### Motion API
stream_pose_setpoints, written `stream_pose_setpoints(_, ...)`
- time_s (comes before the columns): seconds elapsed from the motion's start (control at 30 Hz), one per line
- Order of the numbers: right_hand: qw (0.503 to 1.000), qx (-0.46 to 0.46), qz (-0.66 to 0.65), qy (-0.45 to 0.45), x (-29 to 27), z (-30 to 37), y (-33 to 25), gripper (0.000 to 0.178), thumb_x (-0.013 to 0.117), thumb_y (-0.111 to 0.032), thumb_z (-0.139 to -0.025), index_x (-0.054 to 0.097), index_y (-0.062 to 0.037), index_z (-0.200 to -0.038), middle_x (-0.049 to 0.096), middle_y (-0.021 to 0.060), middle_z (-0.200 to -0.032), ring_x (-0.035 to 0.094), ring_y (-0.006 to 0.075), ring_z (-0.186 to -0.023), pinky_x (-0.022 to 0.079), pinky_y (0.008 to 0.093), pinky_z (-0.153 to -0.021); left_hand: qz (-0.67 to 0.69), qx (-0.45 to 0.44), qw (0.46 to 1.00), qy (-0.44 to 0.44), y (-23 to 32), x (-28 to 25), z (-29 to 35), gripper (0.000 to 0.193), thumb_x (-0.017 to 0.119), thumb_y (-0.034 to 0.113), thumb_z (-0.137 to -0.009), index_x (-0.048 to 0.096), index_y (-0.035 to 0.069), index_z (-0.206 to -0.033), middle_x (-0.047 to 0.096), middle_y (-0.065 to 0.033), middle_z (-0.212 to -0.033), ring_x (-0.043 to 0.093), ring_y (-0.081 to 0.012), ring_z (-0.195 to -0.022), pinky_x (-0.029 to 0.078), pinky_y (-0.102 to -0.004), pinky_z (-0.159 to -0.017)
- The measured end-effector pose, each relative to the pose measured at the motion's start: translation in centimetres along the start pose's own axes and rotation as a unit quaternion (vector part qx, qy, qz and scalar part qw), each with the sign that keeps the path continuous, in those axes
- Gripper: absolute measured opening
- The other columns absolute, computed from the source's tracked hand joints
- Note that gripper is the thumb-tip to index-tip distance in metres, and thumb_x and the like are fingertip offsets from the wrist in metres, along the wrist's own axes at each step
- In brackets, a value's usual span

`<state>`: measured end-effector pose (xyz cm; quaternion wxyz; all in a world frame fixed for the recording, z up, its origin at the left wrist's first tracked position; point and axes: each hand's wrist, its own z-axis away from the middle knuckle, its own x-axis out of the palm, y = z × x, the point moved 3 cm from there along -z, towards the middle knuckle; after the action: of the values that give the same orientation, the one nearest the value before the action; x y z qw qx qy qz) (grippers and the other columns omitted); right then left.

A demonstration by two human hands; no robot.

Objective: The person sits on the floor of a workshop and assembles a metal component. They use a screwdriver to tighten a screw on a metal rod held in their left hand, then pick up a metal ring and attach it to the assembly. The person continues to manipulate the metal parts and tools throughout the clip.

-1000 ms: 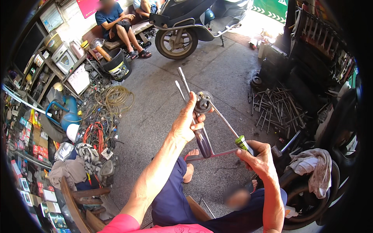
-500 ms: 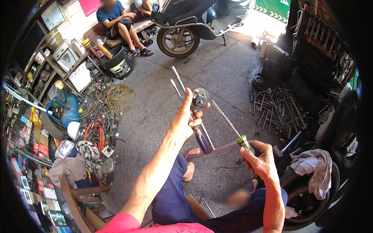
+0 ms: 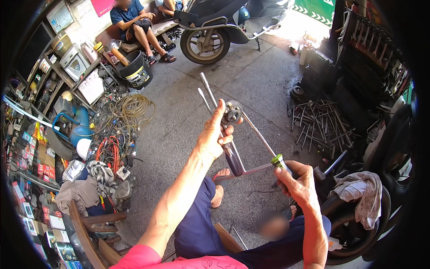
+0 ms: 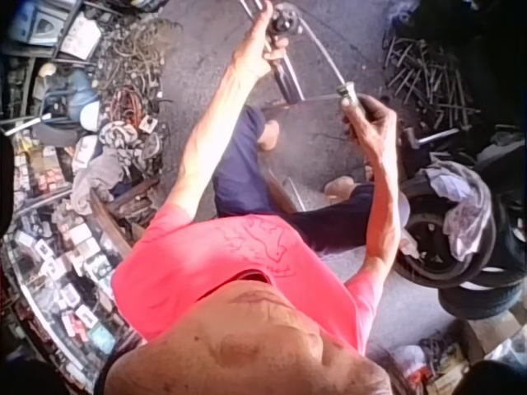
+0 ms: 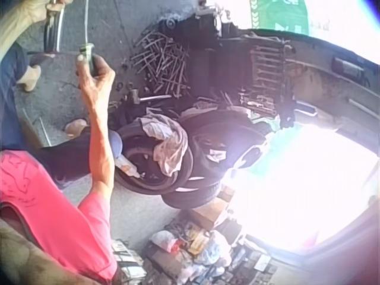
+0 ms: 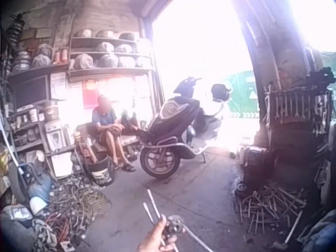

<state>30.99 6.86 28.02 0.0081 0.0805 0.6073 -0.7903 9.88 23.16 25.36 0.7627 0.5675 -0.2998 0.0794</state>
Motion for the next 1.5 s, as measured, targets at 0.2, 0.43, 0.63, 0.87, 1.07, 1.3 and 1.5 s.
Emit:
stream_pose_setpoints(0.2,1.0,-0.005,-0.002,0.002,0.19,-0.09,0.2,0.039,0.074,-0.035,-0.087,0.07,0.0018,-0.097,0.061,0.0007,-0.063,0.051,0.0045,-0.049,0.039,0.0207,-0.044,0.006,0.001,1.0,0.017,-0.05,0.15,0.3,0.057,0.068,0.059,-0.084,0.056,0.007,-0.105,0.067,-0.0119,-0.091,0.05,-0.0052,-0.062,0.033,-0.0145,-0.039)
stream_pose_setpoints(0.43,1.0,-0.016,-0.003,0.008,0.26,-0.12,0.35,0.036,0.074,-0.034,-0.087,0.069,0.0008,-0.095,0.061,0.0023,-0.063,0.051,0.0041,-0.046,0.037,0.0192,-0.04,0.015,0.0,0.999,0.029,0.1,0.38,0.4,0.048,0.07,0.056,-0.084,0.06,0.01,-0.097,0.067,-0.0085,-0.087,0.052,-0.0034,-0.059,0.034,-0.0144,-0.038)
stream_pose_setpoints(0.63,1.0,0.003,0.003,0.002,0.34,-0.01,0.0,0.04,0.075,-0.035,-0.087,0.07,0.0024,-0.098,0.06,-0.0001,-0.062,0.052,0.0048,-0.051,0.04,0.0216,-0.045,0.01,-0.001,1.0,0.021,-0.03,0.24,0.41,0.051,0.071,0.055,-0.083,0.059,0.009,-0.101,0.067,-0.0099,-0.089,0.051,-0.0046,-0.061,0.033,-0.0149,-0.039)
stream_pose_setpoints(0.87,1.0,0.004,0.005,-0.003,0.4,-0.05,0.13,0.04,0.074,-0.036,-0.087,0.07,0.0023,-0.099,0.06,-0.0001,-0.063,0.052,0.0048,-0.052,0.041,0.0214,-0.045,0.004,-0.002,1.0,0.022,0.02,0.35,0.51,0.052,0.071,0.054,-0.083,0.058,0.009,-0.104,0.067,-0.0124,-0.091,0.051,-0.0063,-0.063,0.034,-0.015,-0.04)
stream_pose_setpoints(1.07,1.0,0.007,0.0,-0.003,0.39,0.04,-0.08,0.041,0.074,-0.036,-0.087,0.07,0.0028,-0.098,0.059,-0.0001,-0.062,0.052,0.0049,-0.051,0.041,0.0215,-0.045,0.022,-0.01,1.0,0.018,-0.1,-0.09,0.26,0.051,0.071,0.054,-0.084,0.058,0.008,-0.104,0.067,-0.0128,-0.092,0.052,-0.0063,-0.062,0.033,-0.0151,-0.039)
stream_pose_setpoints(1.3,1.0,0.006,0.001,-0.007,0.45,-0.09,0.06,0.039,0.073,-0.036,-0.088,0.069,0.0022,-0.096,0.06,0.001,-0.062,0.051,0.0049,-0.049,0.039,0.0211,-0.043,0.014,-0.007,1.0,0.016,-0.08,0.08,0.35,0.049,0.07,0.05,-0.086,0.058,0.007,-0.107,0.067,-0.0131,-0.093,0.051,-0.007,-0.062,0.032,-0.0155,-0.039)
stream_pose_setpoints(1.5,0.994,0.042,-0.073,-0.073,0.41,-0.09,0.45,0.037,0.066,-0.035,-0.093,0.067,0.0017,-0.094,0.06,0.0041,-0.062,0.05,0.0073,-0.044,0.035,0.0218,-0.038,0.041,-0.007,0.999,0.002,-0.09,-0.34,0.17,0.046,0.063,0.033,-0.088,0.059,0.003,-0.123,0.067,-0.0136,-0.095,0.053,-0.0087,-0.063,0.033,-0.0175,-0.039)
